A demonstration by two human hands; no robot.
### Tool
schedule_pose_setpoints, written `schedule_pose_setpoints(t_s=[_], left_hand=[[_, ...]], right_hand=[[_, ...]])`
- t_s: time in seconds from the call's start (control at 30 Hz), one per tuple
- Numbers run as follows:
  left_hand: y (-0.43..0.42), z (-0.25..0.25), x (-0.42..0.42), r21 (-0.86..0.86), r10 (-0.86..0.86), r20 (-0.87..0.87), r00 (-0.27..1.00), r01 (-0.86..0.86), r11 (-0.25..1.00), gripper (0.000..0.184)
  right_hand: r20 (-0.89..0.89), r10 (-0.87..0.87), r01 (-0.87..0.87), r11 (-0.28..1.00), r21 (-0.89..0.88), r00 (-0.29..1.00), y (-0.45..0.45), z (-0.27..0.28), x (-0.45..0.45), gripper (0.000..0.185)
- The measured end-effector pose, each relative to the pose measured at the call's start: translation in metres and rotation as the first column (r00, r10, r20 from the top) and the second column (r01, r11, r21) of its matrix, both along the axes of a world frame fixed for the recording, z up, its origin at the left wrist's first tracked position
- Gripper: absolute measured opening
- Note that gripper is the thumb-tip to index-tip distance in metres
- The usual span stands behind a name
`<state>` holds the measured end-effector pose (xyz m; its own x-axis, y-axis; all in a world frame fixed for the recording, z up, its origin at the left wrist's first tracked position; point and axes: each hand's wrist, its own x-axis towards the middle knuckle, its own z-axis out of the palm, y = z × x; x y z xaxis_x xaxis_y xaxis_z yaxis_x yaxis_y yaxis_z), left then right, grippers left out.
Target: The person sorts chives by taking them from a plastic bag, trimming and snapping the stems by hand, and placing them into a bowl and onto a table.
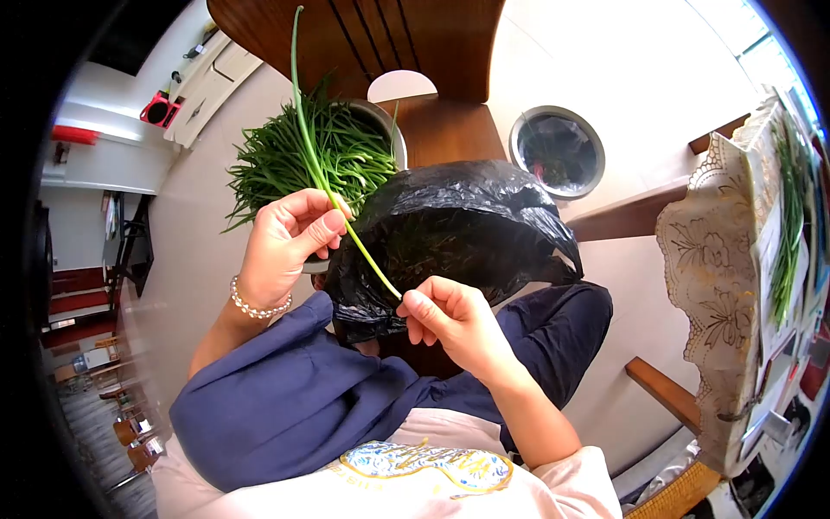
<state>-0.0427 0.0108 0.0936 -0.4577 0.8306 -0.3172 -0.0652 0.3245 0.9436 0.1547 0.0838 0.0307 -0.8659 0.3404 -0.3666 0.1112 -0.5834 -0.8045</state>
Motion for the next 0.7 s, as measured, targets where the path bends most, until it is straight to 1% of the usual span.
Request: schedule_pose_setpoints(t_s=[0.07, 0.13, 0.2, 0.27, 0.33, 0.43, 0.47, 0.53, 0.57, 0.6, 0.67, 0.7], left_hand=[[-0.001, -0.003, -0.001, 0.009, 0.003, 0.0, 1.0, -0.003, 1.0, 0.013], [-0.002, -0.003, -0.002, 0.007, -0.006, -0.01, 1.0, 0.006, 1.0, 0.013], [-0.002, -0.003, -0.001, 0.002, 0.0, -0.007, 1.0, 0.0, 1.0, 0.014], [-0.001, -0.003, 0.0, -0.002, 0.0, -0.003, 1.0, 0.0, 1.0, 0.014], [-0.001, -0.002, 0.001, -0.014, -0.001, 0.012, 1.0, 0.002, 1.0, 0.014], [-0.001, -0.003, 0.002, -0.012, -0.001, 0.006, 1.0, 0.001, 1.0, 0.014], [-0.001, -0.004, 0.002, -0.008, 0.003, 0.001, 1.0, -0.003, 1.0, 0.014], [-0.002, -0.006, 0.002, -0.006, 0.046, 0.036, 0.998, -0.046, 0.999, 0.013], [-0.002, -0.006, 0.002, -0.009, 0.077, 0.114, 0.991, -0.076, 0.997, 0.013], [-0.002, -0.01, 0.0, -0.033, 0.096, 0.183, 0.978, -0.091, 0.995, 0.013], [-0.005, -0.016, -0.002, -0.051, 0.119, 0.311, 0.943, -0.109, 0.993, 0.016], [-0.004, -0.016, -0.001, -0.053, 0.124, 0.33, 0.936, -0.113, 0.992, 0.016]], right_hand=[[-0.013, 0.005, -0.005, 1.0, -0.009, 1.0, -0.003, -0.002, -0.001, 0.024], [-0.048, -0.074, 0.068, 0.992, -0.109, 0.996, -0.005, 0.001, -0.003, 0.028], [-0.036, -0.077, 0.072, 0.992, -0.106, 0.996, -0.006, 0.0, -0.005, 0.03], [0.005, -0.044, 0.044, 0.998, -0.055, 0.999, -0.007, -0.003, -0.007, 0.028], [0.002, -0.017, 0.017, 0.999, -0.031, 1.0, -0.008, -0.001, -0.009, 0.025], [-0.091, 0.012, -0.02, 0.996, -0.082, 0.996, -0.01, 0.001, -0.01, 0.017], [-0.096, 0.017, -0.024, 0.997, -0.078, 0.995, -0.01, 0.002, -0.01, 0.017], [-0.141, -0.074, 0.07, 0.997, -0.03, 0.987, -0.01, 0.004, -0.011, 0.015], [-0.185, -0.118, 0.118, 0.993, -0.01, 0.976, -0.01, 0.004, -0.01, 0.013], [-0.193, -0.114, 0.115, 0.993, -0.006, 0.975, -0.011, 0.006, -0.011, 0.013], [-0.256, -0.182, 0.224, 0.964, 0.144, 0.95, -0.013, 0.009, -0.011, 0.012], [-0.268, -0.156, 0.209, 0.961, 0.181, 0.951, -0.013, 0.01, -0.01, 0.011]])
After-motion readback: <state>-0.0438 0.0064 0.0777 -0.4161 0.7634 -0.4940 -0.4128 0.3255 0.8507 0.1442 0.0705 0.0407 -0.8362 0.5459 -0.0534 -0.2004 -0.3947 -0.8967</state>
